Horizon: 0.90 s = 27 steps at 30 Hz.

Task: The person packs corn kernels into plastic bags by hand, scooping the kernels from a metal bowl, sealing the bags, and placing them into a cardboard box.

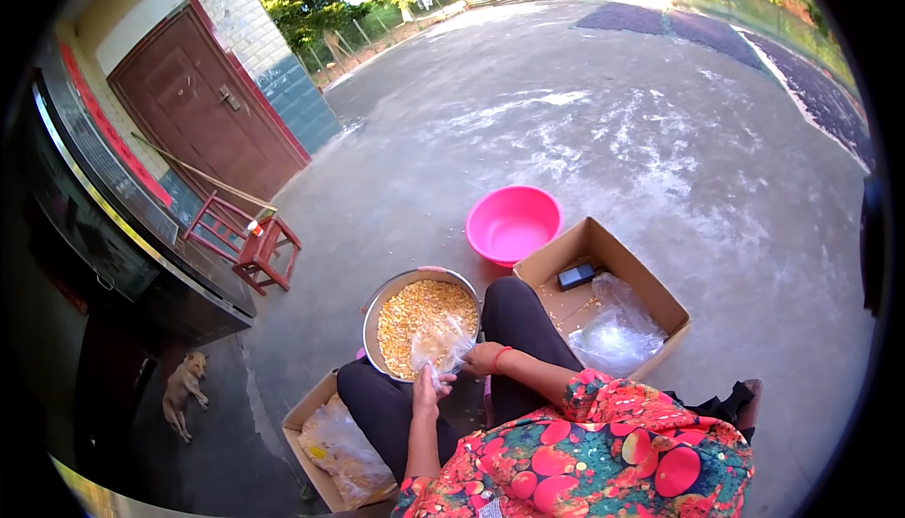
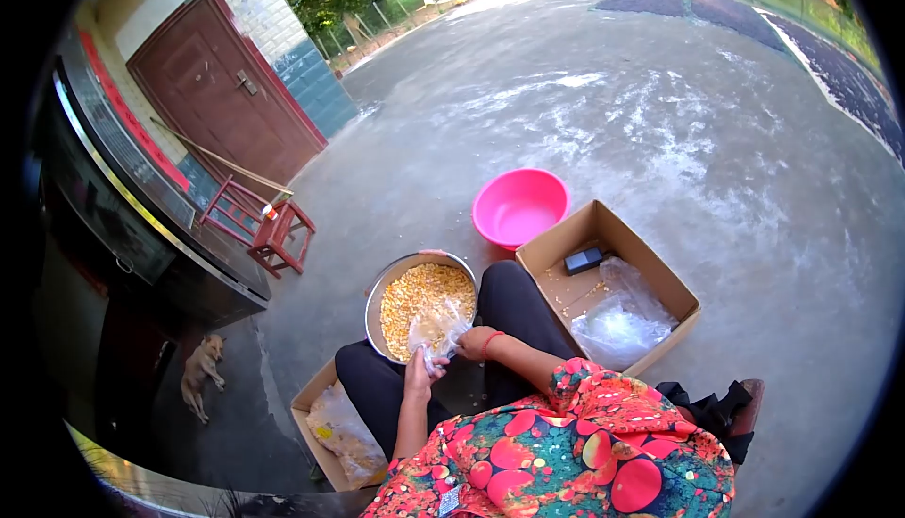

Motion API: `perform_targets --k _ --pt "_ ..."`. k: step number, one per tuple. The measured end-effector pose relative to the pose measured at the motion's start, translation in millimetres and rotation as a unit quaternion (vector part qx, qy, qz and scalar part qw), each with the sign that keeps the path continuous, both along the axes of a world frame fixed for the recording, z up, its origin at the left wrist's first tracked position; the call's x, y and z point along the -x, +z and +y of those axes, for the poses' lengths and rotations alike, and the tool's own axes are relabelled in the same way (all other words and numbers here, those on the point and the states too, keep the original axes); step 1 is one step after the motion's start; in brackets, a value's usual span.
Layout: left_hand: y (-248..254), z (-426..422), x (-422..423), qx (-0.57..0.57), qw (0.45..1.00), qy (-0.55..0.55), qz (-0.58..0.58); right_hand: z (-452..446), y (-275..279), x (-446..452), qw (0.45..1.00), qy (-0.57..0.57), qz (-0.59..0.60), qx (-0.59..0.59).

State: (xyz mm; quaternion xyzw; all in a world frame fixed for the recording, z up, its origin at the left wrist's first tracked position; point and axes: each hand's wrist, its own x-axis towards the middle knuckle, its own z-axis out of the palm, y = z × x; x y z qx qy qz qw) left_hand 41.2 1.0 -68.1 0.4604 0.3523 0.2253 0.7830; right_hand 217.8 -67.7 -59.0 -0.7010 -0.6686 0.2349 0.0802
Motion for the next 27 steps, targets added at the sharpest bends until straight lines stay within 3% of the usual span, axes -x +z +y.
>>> perform_targets --k 3,6,9,12,13,14,15,20,23,27 --pt "1 -8 -11 -0.080 0.993 -0.078 0.042 -2 2 1 1.000 -0.013 0.011 -0.014" --pt "-17 -20 -16 -0.121 0.988 -0.097 0.012 -3 3 6 1.000 -0.004 0.009 -0.022" --pt "-31 -17 -17 -0.184 0.973 -0.132 0.050 -3 9 8 0.999 0.044 0.002 0.027" --pt "-45 -9 -14 -0.272 0.948 -0.137 0.090 -1 10 9 0.990 -0.008 0.139 0.029" --pt "-31 -13 -17 -0.317 0.934 -0.127 0.101 0 7 8 0.990 -0.010 0.137 0.030" --pt "-16 -20 -16 -0.197 0.972 -0.123 0.046 1 4 6 0.962 -0.073 0.256 0.053" --pt "-16 -21 -17 -0.175 0.978 -0.112 0.023 1 0 5 0.916 -0.136 0.370 0.072" --pt "-8 -25 -24 -0.135 0.987 -0.087 -0.021 5 -18 1 0.876 -0.159 0.453 0.050" --pt "-56 -2 -26 -0.204 0.974 -0.093 0.043 8 -19 2 0.833 -0.161 0.522 0.088" --pt "-60 -3 -26 -0.233 0.968 -0.060 0.069 7 -15 2 0.825 -0.157 0.535 0.099"
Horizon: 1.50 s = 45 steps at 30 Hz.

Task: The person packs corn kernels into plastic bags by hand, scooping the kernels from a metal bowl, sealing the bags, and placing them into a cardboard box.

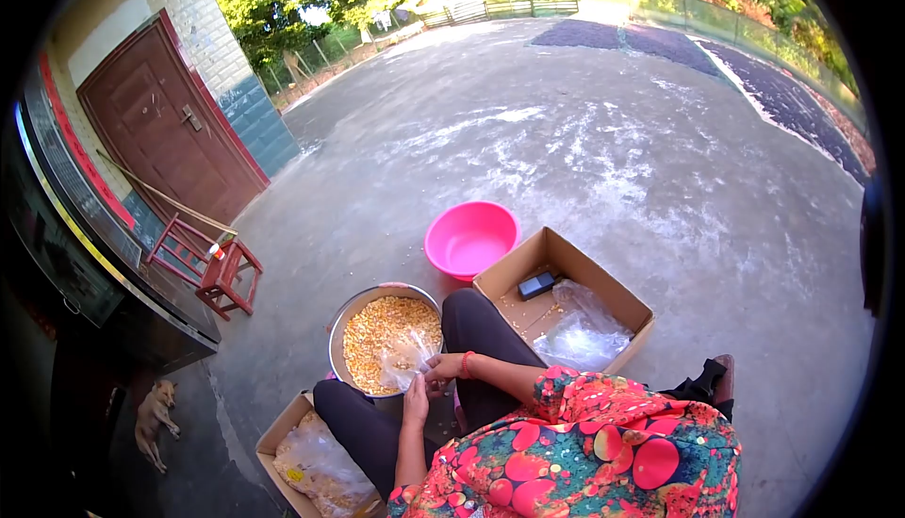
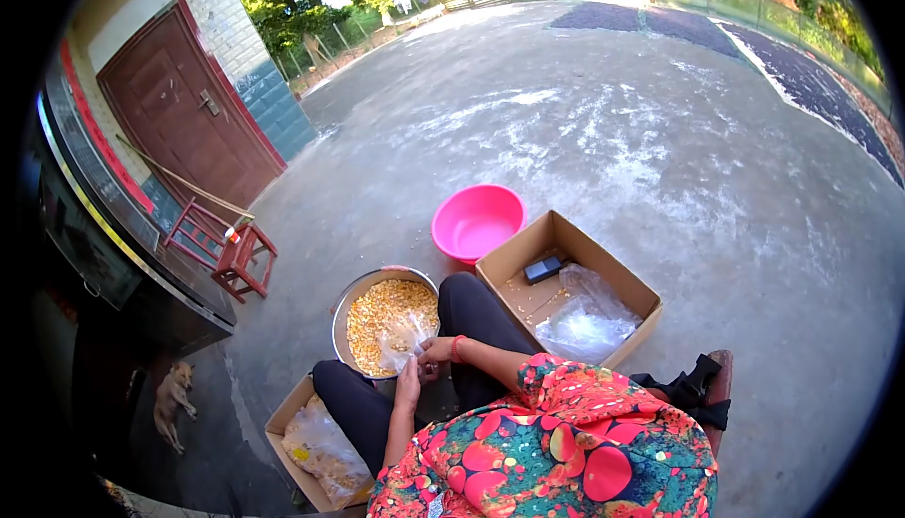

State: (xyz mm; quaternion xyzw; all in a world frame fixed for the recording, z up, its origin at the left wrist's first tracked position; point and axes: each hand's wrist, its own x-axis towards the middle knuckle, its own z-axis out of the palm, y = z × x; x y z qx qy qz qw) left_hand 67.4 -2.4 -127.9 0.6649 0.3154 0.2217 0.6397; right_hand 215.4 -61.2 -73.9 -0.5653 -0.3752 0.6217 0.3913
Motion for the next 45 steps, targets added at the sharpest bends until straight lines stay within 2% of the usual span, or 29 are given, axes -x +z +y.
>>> perform_targets --k 6,8,11,16,18,20,22,25,27,40,45 --pt "-5 0 5 -0.007 1.000 -0.009 0.029 -2 5 1 0.996 0.045 -0.080 0.007" --pt "21 -13 6 -0.007 1.000 0.003 0.020 -1 1 2 0.993 0.036 -0.115 0.012" --pt "30 -18 6 -0.026 0.999 0.014 0.021 -3 -5 4 0.997 0.046 -0.062 0.001" --pt "17 -11 7 -0.053 0.996 0.015 0.069 -7 10 3 0.991 0.067 -0.114 -0.003" --pt "7 -7 7 -0.123 0.988 -0.016 0.087 -7 10 4 0.991 0.076 -0.107 -0.005" --pt "-14 -1 6 -0.132 0.988 -0.012 0.081 -7 7 4 0.991 0.084 -0.101 -0.006" --pt "-12 -3 5 -0.143 0.987 -0.008 0.076 -6 7 5 0.978 0.107 -0.180 -0.001" --pt "-8 -6 7 -0.148 0.985 0.011 0.091 -8 8 8 0.973 0.103 -0.207 -0.004" --pt "3 -9 8 -0.222 0.968 0.000 0.118 -8 7 7 0.972 0.106 -0.208 -0.003" --pt "-2 -9 8 -0.223 0.968 -0.002 0.114 -8 3 8 0.961 0.117 -0.250 -0.012" --pt "8 -14 8 -0.113 0.990 -0.005 0.080 -7 1 8 0.956 0.135 -0.262 -0.001"
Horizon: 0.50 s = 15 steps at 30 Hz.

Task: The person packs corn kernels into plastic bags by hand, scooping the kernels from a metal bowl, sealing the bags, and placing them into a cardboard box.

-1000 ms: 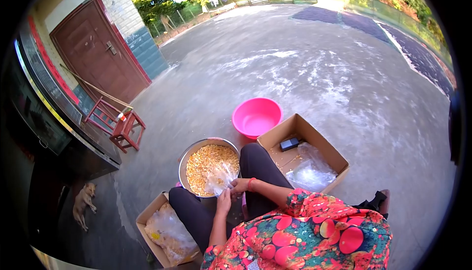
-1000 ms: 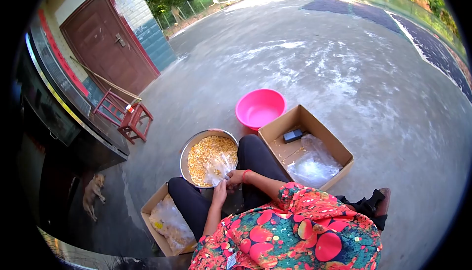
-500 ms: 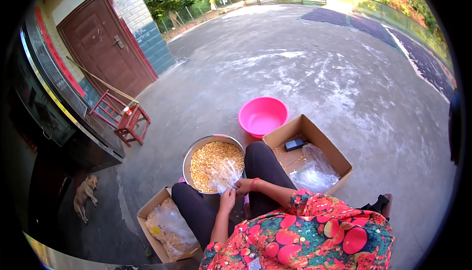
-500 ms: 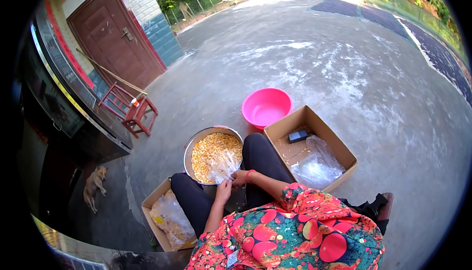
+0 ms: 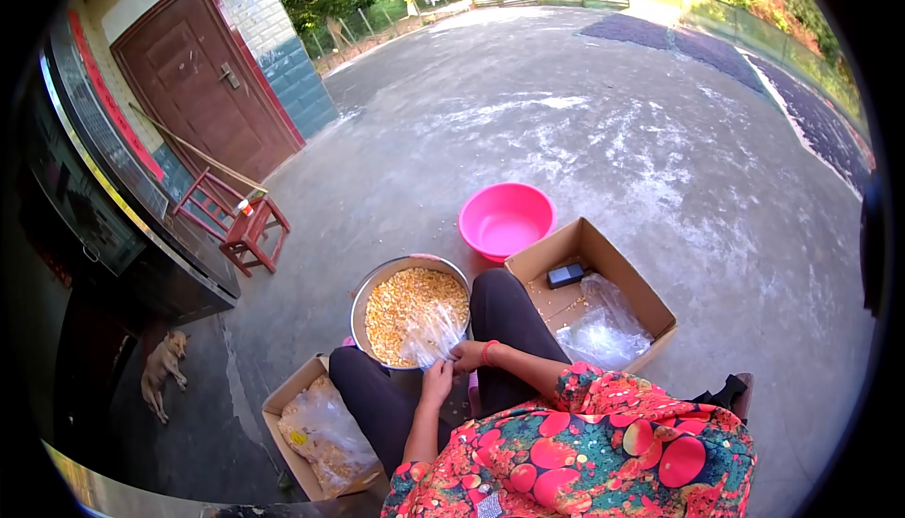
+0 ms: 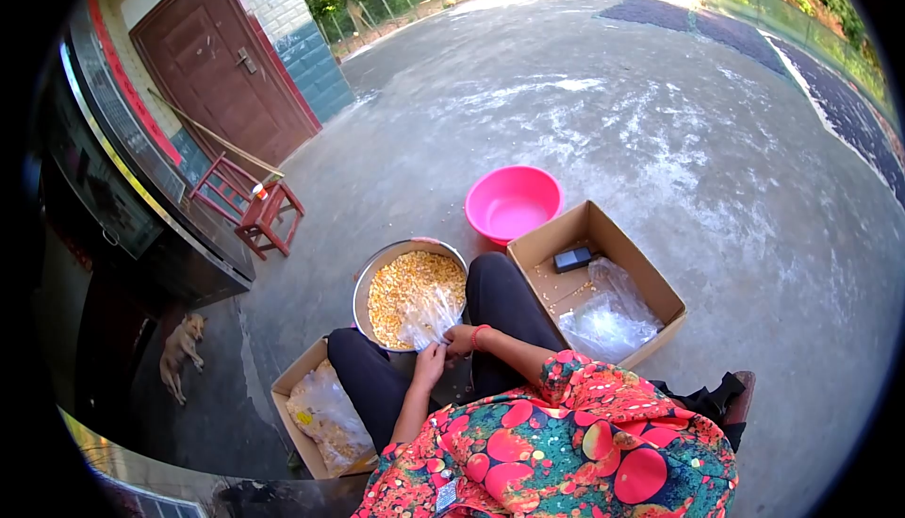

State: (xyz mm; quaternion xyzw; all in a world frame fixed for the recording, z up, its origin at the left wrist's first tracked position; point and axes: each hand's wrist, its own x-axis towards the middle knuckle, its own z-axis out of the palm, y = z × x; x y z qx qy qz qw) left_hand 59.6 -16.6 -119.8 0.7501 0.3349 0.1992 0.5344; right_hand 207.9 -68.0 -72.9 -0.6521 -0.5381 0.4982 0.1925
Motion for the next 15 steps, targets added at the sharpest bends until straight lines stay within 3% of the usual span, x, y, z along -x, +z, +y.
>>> perform_targets --k 5,15 --pt "24 -7 1 0.002 1.000 -0.002 0.026 3 -9 -1 0.999 0.017 -0.032 -0.014" --pt "17 -7 1 0.006 1.000 0.005 -0.011 -2 0 1 0.999 0.016 -0.027 -0.030"
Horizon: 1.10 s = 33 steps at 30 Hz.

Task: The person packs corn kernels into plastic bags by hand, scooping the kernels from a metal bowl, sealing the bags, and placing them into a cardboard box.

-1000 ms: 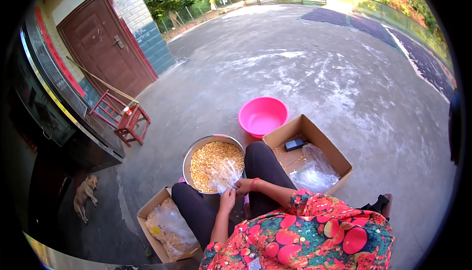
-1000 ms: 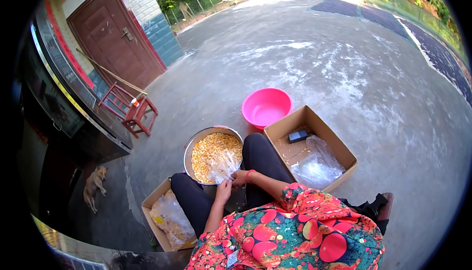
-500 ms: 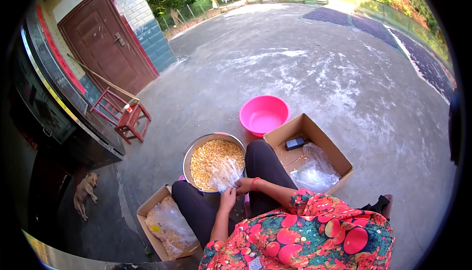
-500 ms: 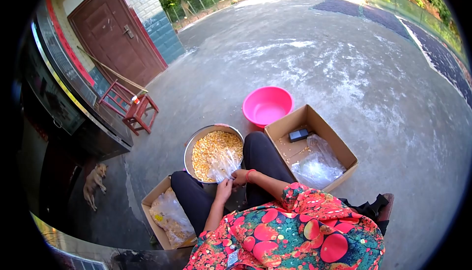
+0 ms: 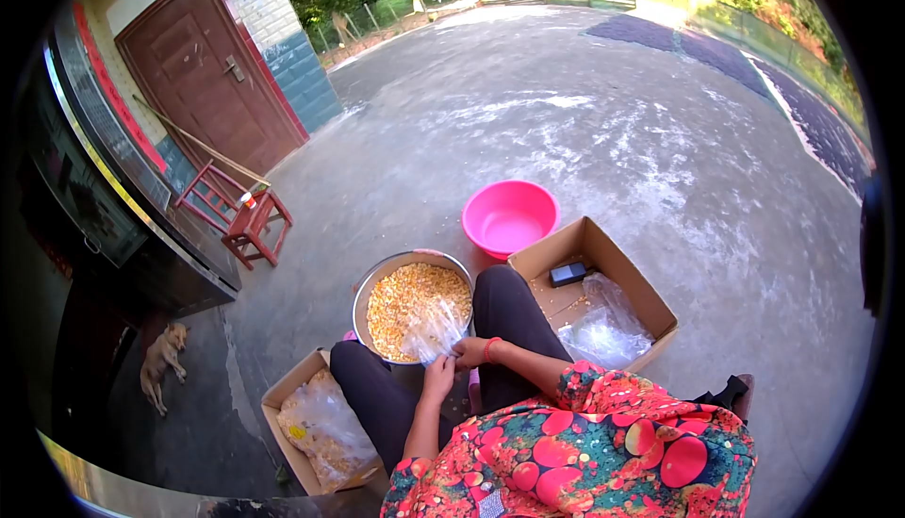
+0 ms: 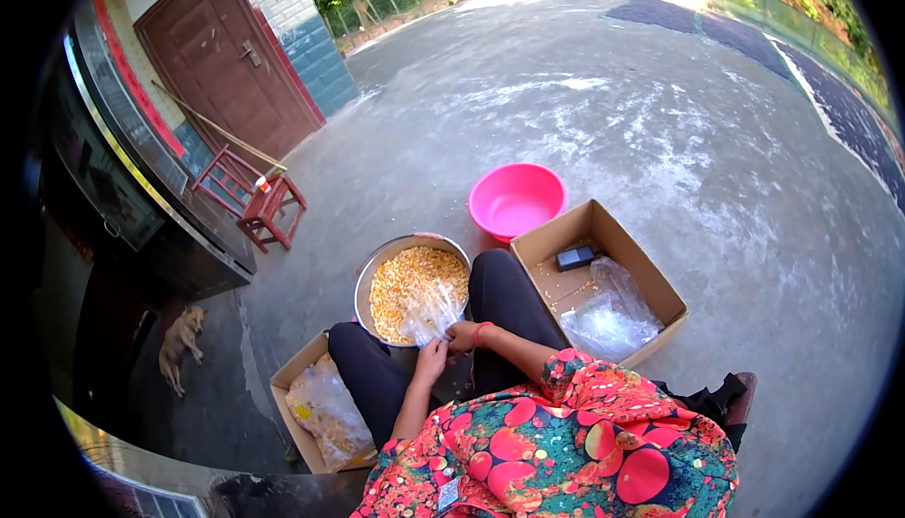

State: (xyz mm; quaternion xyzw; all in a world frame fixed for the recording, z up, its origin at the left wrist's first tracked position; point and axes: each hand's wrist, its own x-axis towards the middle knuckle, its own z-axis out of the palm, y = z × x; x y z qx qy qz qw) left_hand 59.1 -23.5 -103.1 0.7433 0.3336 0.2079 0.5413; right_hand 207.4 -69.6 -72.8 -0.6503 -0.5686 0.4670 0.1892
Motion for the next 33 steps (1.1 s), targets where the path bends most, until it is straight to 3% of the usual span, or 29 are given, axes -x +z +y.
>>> perform_targets --k 9,20,33 --pt "23 -5 2 -0.031 0.997 -0.014 0.067 -1 3 1 0.999 -0.001 -0.013 -0.029" --pt "-28 10 0 -0.056 0.998 -0.031 0.024 0 -3 0 0.997 0.024 -0.072 -0.033" --pt "-19 7 -1 -0.096 0.993 -0.029 0.055 2 -5 -1 0.998 0.035 -0.054 -0.018"
